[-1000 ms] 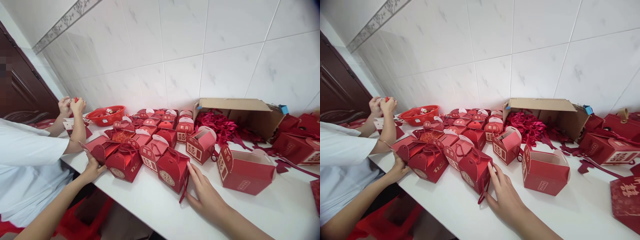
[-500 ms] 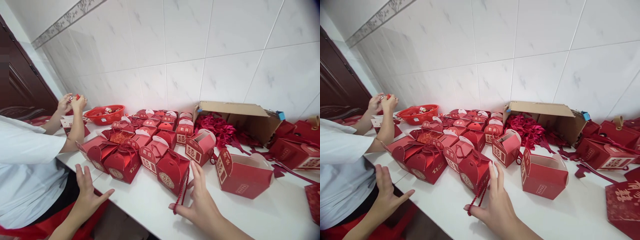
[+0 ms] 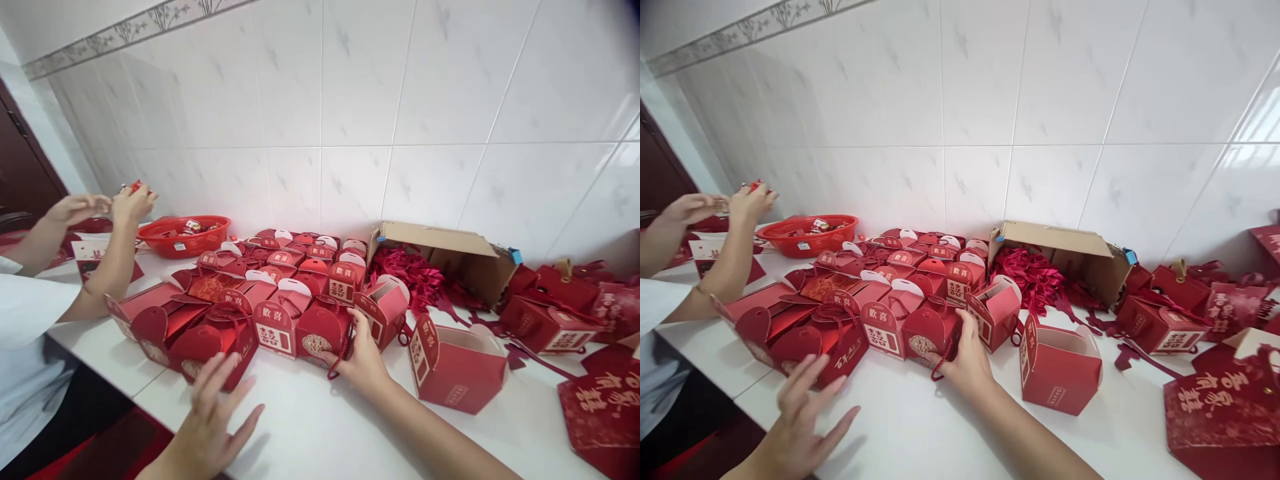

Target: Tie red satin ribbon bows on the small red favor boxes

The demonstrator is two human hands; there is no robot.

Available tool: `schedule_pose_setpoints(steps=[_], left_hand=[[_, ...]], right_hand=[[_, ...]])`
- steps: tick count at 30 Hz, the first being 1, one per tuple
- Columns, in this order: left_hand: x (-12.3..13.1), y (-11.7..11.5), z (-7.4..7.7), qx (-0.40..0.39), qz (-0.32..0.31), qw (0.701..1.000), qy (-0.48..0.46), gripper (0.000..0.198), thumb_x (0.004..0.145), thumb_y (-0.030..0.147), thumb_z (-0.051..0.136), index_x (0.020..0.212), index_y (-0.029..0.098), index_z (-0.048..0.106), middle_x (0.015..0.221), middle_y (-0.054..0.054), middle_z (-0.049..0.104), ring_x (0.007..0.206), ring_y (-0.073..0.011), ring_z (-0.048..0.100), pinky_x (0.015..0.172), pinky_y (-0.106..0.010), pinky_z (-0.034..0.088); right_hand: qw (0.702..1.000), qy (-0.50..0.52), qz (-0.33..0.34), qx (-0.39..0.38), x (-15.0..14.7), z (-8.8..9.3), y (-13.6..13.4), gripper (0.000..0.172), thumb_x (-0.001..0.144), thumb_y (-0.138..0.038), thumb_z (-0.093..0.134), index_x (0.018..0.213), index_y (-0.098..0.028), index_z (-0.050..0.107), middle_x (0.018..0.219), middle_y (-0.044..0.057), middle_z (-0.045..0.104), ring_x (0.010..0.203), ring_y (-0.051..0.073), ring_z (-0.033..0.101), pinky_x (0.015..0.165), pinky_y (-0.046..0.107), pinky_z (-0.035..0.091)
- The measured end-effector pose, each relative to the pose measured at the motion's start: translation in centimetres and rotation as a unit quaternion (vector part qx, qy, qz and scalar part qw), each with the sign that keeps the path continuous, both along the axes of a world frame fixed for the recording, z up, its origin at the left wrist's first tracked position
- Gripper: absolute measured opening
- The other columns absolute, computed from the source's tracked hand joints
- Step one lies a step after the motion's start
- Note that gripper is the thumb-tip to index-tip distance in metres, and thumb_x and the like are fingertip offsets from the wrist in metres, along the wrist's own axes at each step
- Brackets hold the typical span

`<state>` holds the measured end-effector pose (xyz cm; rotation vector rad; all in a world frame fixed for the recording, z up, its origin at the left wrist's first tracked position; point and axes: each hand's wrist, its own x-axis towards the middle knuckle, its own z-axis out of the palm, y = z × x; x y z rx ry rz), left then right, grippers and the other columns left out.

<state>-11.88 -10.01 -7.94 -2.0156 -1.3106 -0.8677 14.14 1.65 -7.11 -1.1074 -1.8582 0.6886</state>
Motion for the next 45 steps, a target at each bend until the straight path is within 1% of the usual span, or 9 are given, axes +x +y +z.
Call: schedule_pose_setpoints(steps=[4,7,12,17,23,32,40,43,45], left_hand=[[2.0,1.8,0.0,-0.069,-0.022,0.994,0.083,0.080,0.083,0.022,0.055,0.150,0.033,0.013,0.154,-0.009,0.020,0.136,-0.0364,0.030,0.101,-0.053,0.045],[2.4,3.3,0.3,-0.113,0.027,0.992,0.055,0.079,0.087,0.027,0.050,0.151,0.024,0.005,0.154,-0.016,0.016,0.139,-0.0388,0.023,0.102,-0.055,0.041],[2.6,3.8,0.2,-0.174,0.032,0.984,0.008,0.080,0.090,0.026,0.046,0.151,0.021,-0.004,0.156,-0.018,0.006,0.141,-0.0381,0.020,0.105,-0.053,0.039],[2.7,3.6,0.0,-0.197,0.029,0.980,-0.010,0.078,0.090,0.025,0.046,0.151,0.025,-0.001,0.156,-0.017,-0.001,0.142,-0.0399,0.015,0.105,-0.057,0.037],[2.7,3.8,0.0,-0.218,0.029,0.975,-0.006,0.077,0.090,0.024,0.045,0.151,0.026,-0.002,0.156,-0.016,-0.011,0.143,-0.0421,0.005,0.104,-0.061,0.034],[3.2,3.7,0.4,-0.254,0.038,0.966,-0.023,0.074,0.094,0.024,0.039,0.149,0.029,-0.010,0.155,-0.010,-0.023,0.143,-0.0395,-0.002,0.108,-0.057,0.030],[3.1,3.8,0.3,-0.263,0.040,0.964,-0.022,0.072,0.095,0.026,0.037,0.149,0.028,-0.010,0.154,-0.008,-0.027,0.143,-0.0377,-0.005,0.109,-0.056,0.029],[3.0,3.8,0.3,-0.267,0.036,0.963,-0.027,0.071,0.095,0.026,0.037,0.150,0.027,-0.007,0.153,-0.008,-0.028,0.143,-0.0374,-0.005,0.109,-0.055,0.029],[3.1,3.7,0.3,-0.267,0.034,0.962,-0.032,0.071,0.095,0.026,0.038,0.150,0.027,-0.006,0.154,-0.009,-0.027,0.143,-0.0374,-0.004,0.109,-0.055,0.029]], right_hand=[[0.999,0.011,0.024,0.034,-0.3,-0.1,0.1,0.084,0.069,-0.033,0.073,0.134,-0.022,0.020,0.139,0.015,0.035,0.132,0.027,0.039,0.109,0.042,0.035],[0.999,0.011,0.004,0.050,0.3,-0.5,-0.7,0.081,0.071,-0.032,0.072,0.134,-0.022,0.021,0.138,0.015,0.035,0.131,0.028,0.040,0.108,0.043,0.037],[0.997,-0.016,-0.065,0.035,0.8,-0.7,-1.1,0.071,0.079,-0.030,0.061,0.137,-0.022,0.021,0.143,0.018,0.028,0.134,0.033,0.036,0.107,0.052,0.036],[0.999,0.001,-0.038,0.014,-0.3,-0.2,2.5,0.072,0.080,-0.023,0.059,0.140,-0.020,0.019,0.149,0.017,0.024,0.140,0.030,0.026,0.111,0.050,0.029],[0.999,0.020,0.028,0.018,-1.4,0.0,6.2,0.078,0.077,-0.020,0.062,0.142,-0.017,0.019,0.148,0.017,0.029,0.138,0.025,0.031,0.112,0.043,0.030],[0.999,-0.035,-0.026,0.020,0.2,-0.9,3.2,0.083,0.079,-0.025,0.059,0.148,-0.017,0.014,0.154,0.016,0.020,0.142,0.028,0.024,0.110,0.045,0.032],[0.992,-0.075,-0.099,-0.015,-3.1,0.8,5.8,0.090,0.073,-0.006,0.053,0.150,-0.006,0.006,0.154,0.021,0.017,0.141,0.030,0.026,0.105,0.041,0.040],[0.990,-0.088,-0.105,-0.022,-2.7,1.0,3.8,0.088,0.073,-0.008,0.054,0.148,0.002,0.008,0.152,0.028,0.018,0.137,0.035,0.032,0.099,0.044,0.045],[0.989,-0.121,-0.086,0.018,-1.0,1.5,1.2,0.078,0.075,-0.007,0.052,0.147,-0.003,0.021,0.152,0.027,0.020,0.130,0.037,0.043,0.092,0.046,0.049]])
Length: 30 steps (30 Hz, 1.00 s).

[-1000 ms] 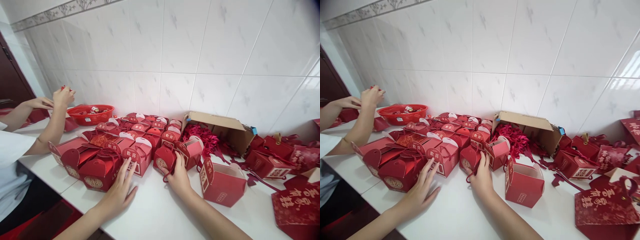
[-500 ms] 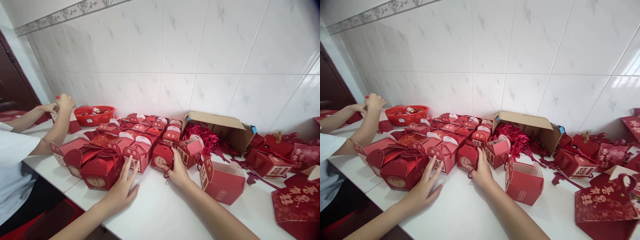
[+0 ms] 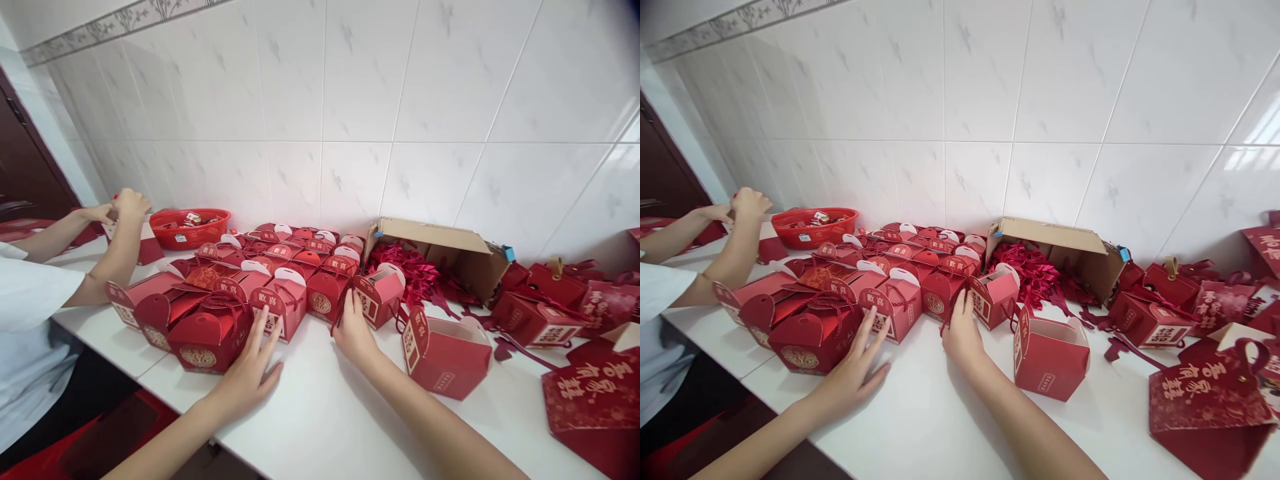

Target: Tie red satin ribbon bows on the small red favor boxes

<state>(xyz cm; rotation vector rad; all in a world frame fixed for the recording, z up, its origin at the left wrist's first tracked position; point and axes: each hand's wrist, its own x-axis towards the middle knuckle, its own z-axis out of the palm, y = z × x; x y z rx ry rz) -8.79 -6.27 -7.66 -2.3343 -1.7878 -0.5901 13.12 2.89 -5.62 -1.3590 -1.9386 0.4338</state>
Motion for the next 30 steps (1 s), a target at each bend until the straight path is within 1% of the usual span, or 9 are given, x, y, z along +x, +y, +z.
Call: schedule_pose_setpoints(steps=[3,5,8,11,15,17,21,26,30], left_hand=[[0.1,0.0,0.0,0.013,-0.004,1.000,-0.005,0.072,0.094,0.026,0.040,0.150,0.026,-0.005,0.156,-0.011,-0.021,0.144,-0.0378,-0.001,0.109,-0.055,0.029],[0.1,-0.1,0.0,0.027,-0.009,1.000,-0.007,0.074,0.093,0.025,0.043,0.150,0.026,-0.004,0.156,-0.012,-0.019,0.143,-0.0385,0.002,0.109,-0.055,0.030],[0.0,-0.1,-0.1,0.061,-0.018,0.998,0.001,0.076,0.091,0.024,0.045,0.151,0.025,-0.001,0.157,-0.013,-0.016,0.143,-0.0402,0.005,0.108,-0.056,0.032],[0.5,-0.2,0.1,0.097,-0.071,0.992,0.030,0.075,0.090,0.019,0.046,0.151,0.026,0.003,0.158,-0.011,-0.006,0.143,-0.0383,0.010,0.108,-0.055,0.033],[3.6,0.7,1.1,0.030,-0.168,0.984,0.042,0.065,0.090,0.019,0.042,0.150,0.022,0.018,0.158,-0.010,0.009,0.144,-0.0312,0.014,0.113,-0.049,0.030],[6.0,2.0,1.7,-0.053,-0.122,0.991,-0.003,0.064,0.090,0.024,0.040,0.149,0.010,0.018,0.157,-0.017,0.012,0.144,-0.0313,0.012,0.114,-0.048,0.028],[10.1,5.2,2.4,-0.215,0.014,0.974,-0.064,0.080,0.087,0.033,0.043,0.144,-0.012,0.008,0.150,-0.033,0.007,0.142,-0.0365,0.009,0.113,-0.049,0.027],[11.8,6.6,2.5,-0.226,0.009,0.972,-0.057,0.082,0.084,0.032,0.047,0.144,-0.011,0.009,0.149,-0.035,0.003,0.139,-0.0384,0.019,0.108,-0.046,0.035],[10.2,4.4,3.0,-0.203,-0.016,0.978,-0.046,0.077,0.085,0.034,0.048,0.146,-0.003,0.019,0.152,-0.027,0.013,0.141,-0.0339,0.020,0.110,-0.047,0.034]], right_hand=[[0.951,-0.114,0.121,0.259,4.4,1.6,-3.5,0.064,0.078,-0.003,0.046,0.138,-0.025,0.042,0.146,0.013,0.038,0.118,0.030,0.053,0.091,0.045,0.049],[0.903,-0.101,0.100,0.405,7.9,2.8,-4.6,0.064,0.077,-0.004,0.050,0.136,-0.028,0.042,0.137,0.010,0.047,0.120,0.028,0.050,0.097,0.046,0.044],[0.914,-0.072,-0.071,0.393,12.1,3.7,-4.5,0.060,0.079,-0.026,0.063,0.135,-0.024,0.042,0.138,0.015,0.042,0.124,0.033,0.044,0.098,0.055,0.040],[0.927,-0.090,-0.205,0.301,14.5,3.1,-4.1,0.087,0.068,-0.057,0.070,0.139,-0.018,0.036,0.145,0.023,0.028,0.128,0.045,0.037,0.091,0.065,0.041],[0.878,-0.135,-0.216,0.404,15.8,2.4,-4.8,0.089,0.066,-0.055,0.074,0.139,-0.021,0.036,0.145,0.020,0.027,0.131,0.043,0.033,0.100,0.062,0.035],[0.859,-0.138,-0.215,0.443,16.3,2.4,-5.4,0.083,0.069,-0.050,0.073,0.139,-0.023,0.037,0.143,0.018,0.031,0.130,0.041,0.035,0.103,0.061,0.032],[0.922,-0.040,-0.230,0.310,18.0,1.5,-5.7,0.075,0.079,-0.056,0.059,0.140,-0.020,0.035,0.145,0.020,0.027,0.135,0.041,0.026,0.105,0.065,0.025],[0.986,0.093,-0.116,0.073,21.4,-0.9,-4.4,0.097,0.073,-0.055,0.065,0.148,-0.024,0.014,0.149,0.017,0.026,0.137,0.034,0.030,0.104,0.055,0.036],[0.982,0.177,-0.004,-0.060,23.4,-2.0,-3.5,0.108,0.068,-0.053,0.071,0.150,-0.027,0.005,0.149,0.017,0.031,0.129,0.031,0.044,0.095,0.048,0.048]])
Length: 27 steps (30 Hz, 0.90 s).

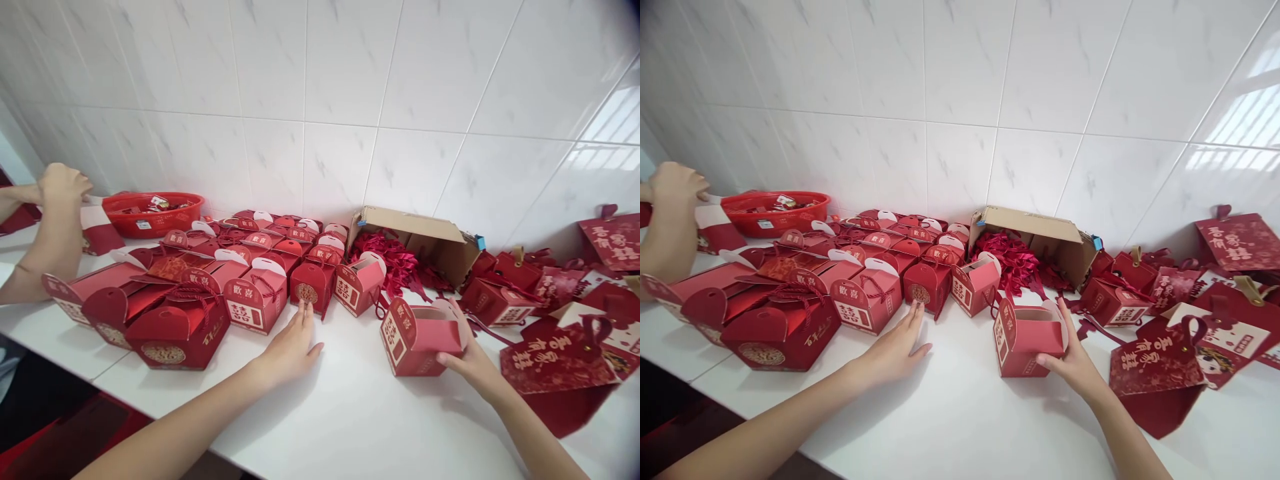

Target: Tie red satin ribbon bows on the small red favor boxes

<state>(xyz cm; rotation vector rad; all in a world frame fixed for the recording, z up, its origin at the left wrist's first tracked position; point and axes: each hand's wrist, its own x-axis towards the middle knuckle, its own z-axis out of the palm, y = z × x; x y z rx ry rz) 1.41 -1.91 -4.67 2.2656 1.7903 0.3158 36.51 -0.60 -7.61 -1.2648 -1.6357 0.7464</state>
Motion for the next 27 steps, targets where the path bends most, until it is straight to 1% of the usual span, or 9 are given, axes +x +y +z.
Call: schedule_pose_setpoints(steps=[2,5,8,10,14,16,20,23,27], left_hand=[[-1.8,-2.0,0.4,0.053,-0.009,0.999,-0.003,0.068,0.086,0.037,0.048,0.144,0.005,0.032,0.151,-0.022,0.027,0.138,-0.0328,0.031,0.108,-0.048,0.037],[-5.2,-5.4,0.9,0.168,-0.008,0.985,-0.045,0.043,0.088,0.041,0.048,0.127,0.023,0.056,0.138,-0.009,0.051,0.123,-0.0260,0.053,0.100,-0.039,0.049],[-8.4,-8.7,1.0,0.274,0.020,0.956,-0.104,0.023,0.086,0.036,0.054,0.105,0.029,0.065,0.115,-0.003,0.066,0.105,-0.0215,0.064,0.089,-0.032,0.055],[-10.0,-10.4,0.7,0.321,0.045,0.936,-0.137,0.016,0.085,0.032,0.056,0.098,0.030,0.066,0.106,-0.001,0.067,0.098,-0.0206,0.066,0.083,-0.030,0.056],[-11.4,-12.4,-1.1,0.369,0.130,0.903,-0.177,0.009,0.085,0.029,0.055,0.091,0.028,0.062,0.099,-0.002,0.064,0.091,-0.0214,0.064,0.082,-0.035,0.053],[-11.4,-12.8,-2.4,0.362,0.158,0.900,-0.183,0.008,0.086,0.029,0.054,0.090,0.027,0.060,0.098,-0.003,0.063,0.090,-0.0214,0.063,0.081,-0.035,0.052],[-10.4,-12.8,-4.2,0.339,0.159,0.913,-0.161,0.010,0.087,0.029,0.052,0.095,0.026,0.058,0.107,-0.005,0.058,0.098,-0.0233,0.060,0.085,-0.039,0.051],[-10.0,-12.2,-4.2,0.384,0.227,0.881,-0.160,0.025,0.085,0.034,0.055,0.108,0.025,0.052,0.114,-0.010,0.051,0.110,-0.0291,0.052,0.095,-0.050,0.046],[-11.2,-10.6,-3.4,0.419,0.318,0.834,-0.166,0.085,0.072,0.048,0.068,0.140,0.016,0.029,0.135,-0.020,0.033,0.131,-0.0382,0.031,0.098,-0.057,0.045]], right_hand=[[0.999,0.015,0.046,-0.019,0.3,-0.5,0.1,0.102,0.066,-0.049,0.074,0.148,-0.024,0.018,0.138,0.019,0.047,0.120,0.033,0.054,0.089,0.050,0.052],[0.994,0.022,0.094,-0.054,-0.6,-1.0,-0.2,0.067,0.071,-0.042,0.073,0.130,-0.024,0.048,0.117,0.016,0.065,0.104,0.033,0.064,0.083,0.051,0.055],[0.984,0.035,0.159,-0.078,-3.6,-1.1,-1.2,0.039,0.074,-0.038,0.070,0.109,-0.024,0.061,0.105,0.012,0.070,0.094,0.031,0.068,0.079,0.051,0.057],[0.972,0.050,0.216,-0.081,-6.6,-0.6,-2.1,0.042,0.074,-0.035,0.069,0.113,-0.025,0.058,0.106,0.010,0.070,0.094,0.029,0.068,0.079,0.049,0.057],[0.958,0.082,0.266,-0.069,-14.0,0.7,-2.5,0.075,0.075,-0.033,0.070,0.139,-0.027,0.031,0.125,0.011,0.059,0.106,0.026,0.063,0.086,0.045,0.054],[0.974,0.062,0.219,-0.017,-17.7,1.1,-1.3,0.092,0.065,-0.035,0.077,0.140,-0.025,0.026,0.133,0.012,0.050,0.119,0.028,0.053,0.097,0.047,0.047],[0.998,-0.029,-0.030,0.050,-23.8,1.4,1.6,0.099,0.045,-0.044,0.083,0.129,-0.015,0.038,0.124,0.016,0.046,0.122,0.036,0.041,0.103,0.054,0.036],[0.996,-0.035,-0.057,0.060,-26.6,1.1,2.2,0.100,0.049,-0.045,0.080,0.131,-0.012,0.034,0.125,0.018,0.043,0.121,0.038,0.039,0.102,0.054,0.035],[0.996,-0.048,-0.033,0.070,-27.1,-0.1,1.4,0.109,0.054,-0.050,0.078,0.140,-0.014,0.022,0.137,0.021,0.032,0.128,0.040,0.032,0.102,0.057,0.033]])
